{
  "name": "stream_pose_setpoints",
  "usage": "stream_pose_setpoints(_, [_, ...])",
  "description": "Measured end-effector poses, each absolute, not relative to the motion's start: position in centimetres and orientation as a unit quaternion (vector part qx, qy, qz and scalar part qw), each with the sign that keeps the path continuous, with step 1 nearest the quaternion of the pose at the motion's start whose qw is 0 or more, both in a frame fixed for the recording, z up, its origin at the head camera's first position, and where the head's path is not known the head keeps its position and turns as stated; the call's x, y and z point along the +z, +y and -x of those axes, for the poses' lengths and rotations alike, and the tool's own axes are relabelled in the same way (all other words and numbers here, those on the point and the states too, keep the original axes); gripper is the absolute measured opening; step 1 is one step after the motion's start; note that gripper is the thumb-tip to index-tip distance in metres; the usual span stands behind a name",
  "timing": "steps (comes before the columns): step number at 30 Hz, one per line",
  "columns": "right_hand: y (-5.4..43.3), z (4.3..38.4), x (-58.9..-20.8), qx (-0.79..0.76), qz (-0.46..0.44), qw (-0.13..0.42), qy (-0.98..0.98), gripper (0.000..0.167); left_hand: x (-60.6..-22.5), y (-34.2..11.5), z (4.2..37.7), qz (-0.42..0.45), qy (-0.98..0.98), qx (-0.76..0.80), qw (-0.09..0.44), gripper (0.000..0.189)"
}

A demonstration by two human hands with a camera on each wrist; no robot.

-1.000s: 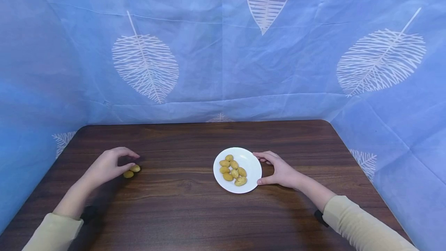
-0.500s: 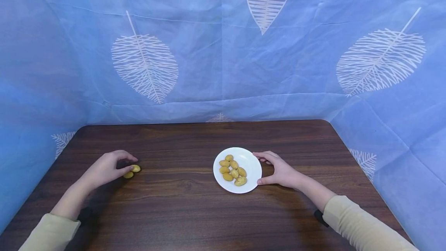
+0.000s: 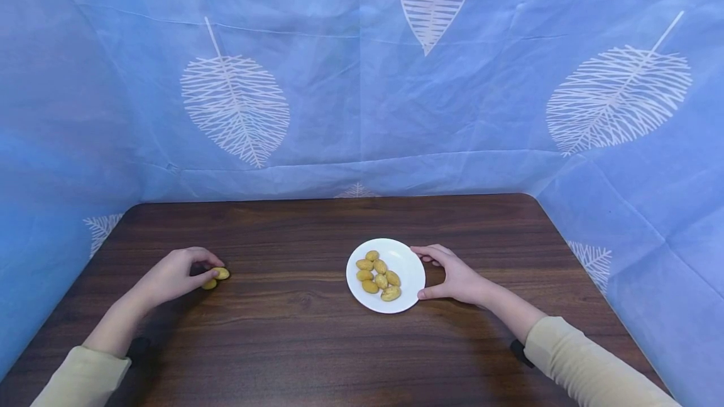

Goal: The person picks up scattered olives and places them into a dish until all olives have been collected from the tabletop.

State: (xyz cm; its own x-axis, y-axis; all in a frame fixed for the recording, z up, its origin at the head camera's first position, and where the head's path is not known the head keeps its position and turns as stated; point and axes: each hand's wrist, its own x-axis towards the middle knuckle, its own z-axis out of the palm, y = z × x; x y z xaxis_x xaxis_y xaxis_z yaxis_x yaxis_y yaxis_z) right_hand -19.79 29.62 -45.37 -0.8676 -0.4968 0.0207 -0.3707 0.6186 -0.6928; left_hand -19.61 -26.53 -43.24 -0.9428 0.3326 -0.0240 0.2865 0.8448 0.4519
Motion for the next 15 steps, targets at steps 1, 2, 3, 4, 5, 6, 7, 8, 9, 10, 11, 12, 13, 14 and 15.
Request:
stream_pose_setpoints(1, [29.65, 19.82, -45.41, -0.365, 0.243, 0.087, 0.895, 0.087, -43.21, -26.51, 19.61, -0.161, 0.959, 0.227, 0.052, 0.01])
stream_pose_setpoints(2, [29.68, 19.84, -45.44, -0.367, 0.243, 0.087, 0.894, 0.087, -43.2, -26.51, 19.61, -0.161, 0.959, 0.228, 0.053, 0.01])
stream_pose_setpoints(3, [29.71, 19.86, -45.48, -0.369, 0.244, 0.087, 0.893, 0.086, -43.18, -26.49, 19.62, -0.16, 0.959, 0.228, 0.053, 0.01])
stream_pose_setpoints(4, [29.73, 19.88, -45.5, -0.37, 0.245, 0.087, 0.892, 0.086, -43.16, -26.47, 19.64, -0.16, 0.959, 0.228, 0.054, 0.01])
stream_pose_setpoints(5, [29.75, 19.88, -45.51, -0.372, 0.245, 0.087, 0.891, 0.086, -43.15, -26.46, 19.64, -0.16, 0.959, 0.229, 0.054, 0.009])
stream_pose_setpoints(6, [29.76, 19.88, -45.52, -0.373, 0.246, 0.088, 0.89, 0.086, -43.15, -26.44, 19.66, -0.159, 0.959, 0.229, 0.054, 0.009])
stream_pose_setpoints(7, [29.76, 19.87, -45.51, -0.373, 0.246, 0.088, 0.89, 0.086, -43.14, -26.42, 19.68, -0.159, 0.959, 0.228, 0.054, 0.009])
stream_pose_setpoints(8, [29.75, 19.87, -45.5, -0.373, 0.246, 0.088, 0.89, 0.086, -43.15, -26.39, 19.69, -0.158, 0.959, 0.228, 0.054, 0.009])
stream_pose_setpoints(9, [29.75, 19.86, -45.49, -0.373, 0.247, 0.087, 0.89, 0.086, -43.14, -26.34, 19.7, -0.157, 0.96, 0.227, 0.052, 0.009])
stream_pose_setpoints(10, [29.74, 19.85, -45.48, -0.373, 0.247, 0.087, 0.89, 0.086, -43.15, -26.3, 19.71, -0.157, 0.96, 0.226, 0.05, 0.009])
stream_pose_setpoints(11, [29.73, 19.85, -45.47, -0.373, 0.247, 0.086, 0.89, 0.086, -43.15, -26.24, 19.71, -0.157, 0.96, 0.225, 0.047, 0.009])
stream_pose_setpoints(12, [29.72, 19.84, -45.45, -0.373, 0.248, 0.086, 0.89, 0.086, -43.16, -26.19, 19.72, -0.158, 0.961, 0.225, 0.042, 0.008])
stream_pose_setpoints(13, [29.71, 19.84, -45.44, -0.373, 0.248, 0.085, 0.89, 0.086, -43.16, -26.12, 19.72, -0.159, 0.961, 0.225, 0.038, 0.008])
stream_pose_setpoints(14, [29.7, 19.82, -45.42, -0.373, 0.248, 0.085, 0.89, 0.086, -43.14, -26.04, 19.73, -0.16, 0.961, 0.225, 0.034, 0.008])
stream_pose_setpoints(15, [29.7, 19.81, -45.4, -0.374, 0.248, 0.086, 0.89, 0.086, -43.12, -25.95, 19.73, -0.161, 0.961, 0.225, 0.029, 0.008])
